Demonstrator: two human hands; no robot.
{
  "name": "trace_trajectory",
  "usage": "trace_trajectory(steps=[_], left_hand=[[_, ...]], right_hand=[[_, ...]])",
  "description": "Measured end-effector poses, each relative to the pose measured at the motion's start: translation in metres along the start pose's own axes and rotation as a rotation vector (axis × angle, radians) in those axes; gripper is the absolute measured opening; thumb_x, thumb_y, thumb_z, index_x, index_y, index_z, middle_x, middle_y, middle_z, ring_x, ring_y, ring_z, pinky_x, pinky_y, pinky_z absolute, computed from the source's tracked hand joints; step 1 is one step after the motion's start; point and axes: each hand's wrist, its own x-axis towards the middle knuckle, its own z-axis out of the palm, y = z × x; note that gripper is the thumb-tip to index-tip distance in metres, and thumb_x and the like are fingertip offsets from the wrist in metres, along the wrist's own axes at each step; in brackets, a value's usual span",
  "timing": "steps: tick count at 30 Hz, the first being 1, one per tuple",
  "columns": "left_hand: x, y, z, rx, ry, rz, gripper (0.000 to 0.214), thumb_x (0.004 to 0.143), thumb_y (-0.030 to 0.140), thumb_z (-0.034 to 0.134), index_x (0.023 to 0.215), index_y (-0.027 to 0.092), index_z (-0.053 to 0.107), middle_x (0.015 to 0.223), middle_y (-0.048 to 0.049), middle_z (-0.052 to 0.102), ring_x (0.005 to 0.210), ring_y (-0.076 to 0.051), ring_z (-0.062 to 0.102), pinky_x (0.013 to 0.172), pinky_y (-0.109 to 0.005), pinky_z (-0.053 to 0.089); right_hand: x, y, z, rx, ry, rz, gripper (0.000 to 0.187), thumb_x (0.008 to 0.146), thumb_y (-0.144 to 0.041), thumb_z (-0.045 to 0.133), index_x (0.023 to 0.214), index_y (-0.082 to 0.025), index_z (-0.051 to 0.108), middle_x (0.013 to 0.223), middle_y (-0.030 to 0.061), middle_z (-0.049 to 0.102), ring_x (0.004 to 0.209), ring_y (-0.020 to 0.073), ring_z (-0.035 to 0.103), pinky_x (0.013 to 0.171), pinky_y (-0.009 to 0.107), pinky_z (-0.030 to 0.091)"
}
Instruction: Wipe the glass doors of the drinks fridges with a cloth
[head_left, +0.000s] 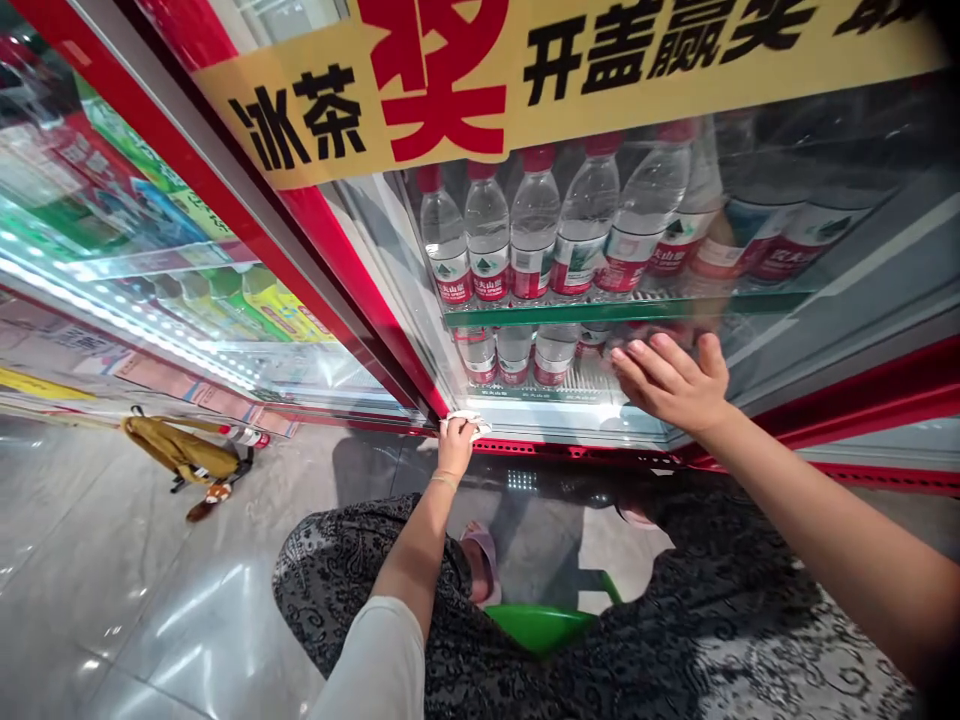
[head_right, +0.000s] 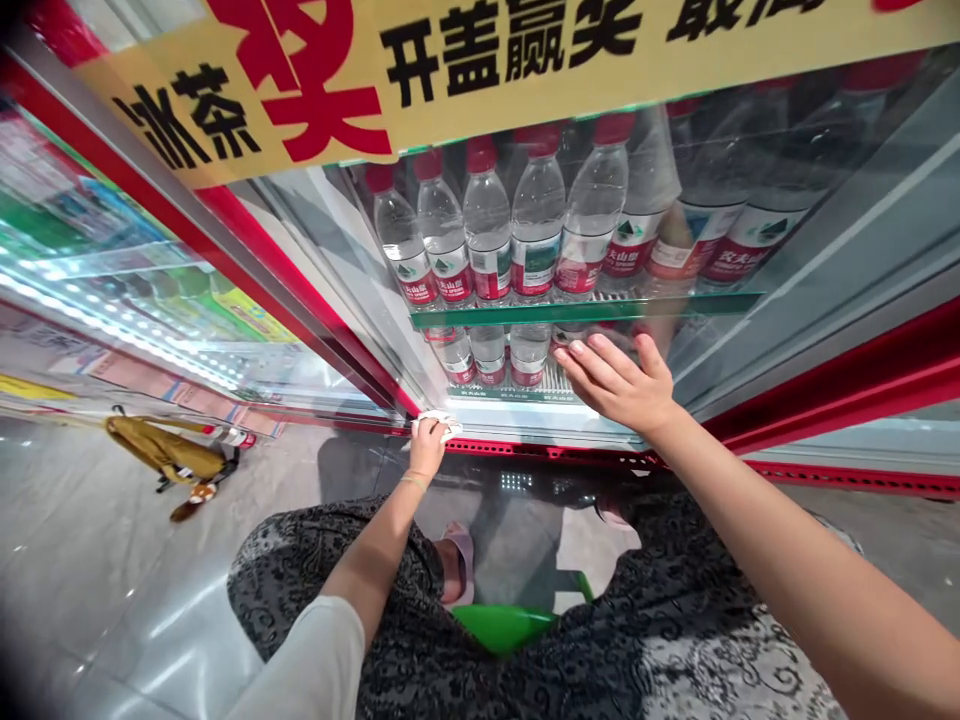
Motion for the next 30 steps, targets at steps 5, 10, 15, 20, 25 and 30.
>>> trace_trajectory(steps=[5,10,15,20,25,30], left_hand=[[-0.014,-0.005,0.013,-0.024,-0.108,-0.101,0.031,0.085,0.003,0.056,0.094,0.025,0.076,0.099,-0.0078,0.063,0.099,-0.022,0.058,0.095,-0.036,0.052],[-0.013,0.007,0.009,-0.110,-0.094,-0.147,0.025,0.086,0.008,0.058,0.093,0.024,0.076,0.103,-0.0093,0.062,0.104,-0.026,0.059,0.102,-0.046,0.049],[0.023,0.022,-0.005,-0.177,0.004,-0.139,0.022,0.091,0.022,0.061,0.106,0.025,0.077,0.113,-0.0130,0.061,0.120,-0.029,0.058,0.114,-0.051,0.040],[0.050,0.012,-0.015,-0.211,0.056,-0.143,0.015,0.091,0.029,0.066,0.097,0.027,0.079,0.103,-0.0125,0.061,0.116,-0.029,0.060,0.112,-0.047,0.041],[0.021,0.012,-0.002,-0.232,-0.012,-0.118,0.019,0.091,0.025,0.062,0.098,0.028,0.080,0.098,-0.0111,0.064,0.104,-0.026,0.062,0.104,-0.043,0.046],[0.001,0.014,-0.008,-0.231,-0.064,-0.062,0.027,0.092,0.019,0.057,0.099,0.030,0.080,0.102,-0.0107,0.069,0.094,-0.024,0.060,0.095,-0.039,0.048]], right_hand=[[-0.013,0.007,0.011,0.025,-0.086,0.068,0.035,0.091,-0.040,0.071,0.126,-0.040,0.072,0.113,0.0033,0.080,0.117,0.0227,0.070,0.129,0.054,0.010],[-0.019,0.011,0.016,0.008,-0.103,0.094,0.031,0.089,-0.042,0.072,0.121,-0.041,0.074,0.112,0.0043,0.079,0.116,0.0250,0.069,0.127,0.058,0.015],[-0.025,0.013,0.018,0.041,-0.052,0.103,0.030,0.088,-0.045,0.073,0.117,-0.040,0.075,0.111,0.0053,0.078,0.117,0.0272,0.068,0.125,0.061,0.017],[-0.026,0.013,0.018,0.028,0.036,0.083,0.033,0.084,-0.042,0.076,0.116,-0.041,0.076,0.104,0.0059,0.080,0.106,0.0281,0.072,0.124,0.063,0.019],[-0.024,0.012,0.017,-0.050,0.061,0.021,0.035,0.086,-0.043,0.074,0.121,-0.039,0.074,0.109,0.0055,0.078,0.111,0.0268,0.070,0.126,0.060,0.016],[-0.019,0.011,0.018,0.093,-0.082,0.164,0.031,0.089,-0.043,0.069,0.119,-0.038,0.075,0.112,0.0073,0.077,0.117,0.0292,0.067,0.124,0.062,0.020]])
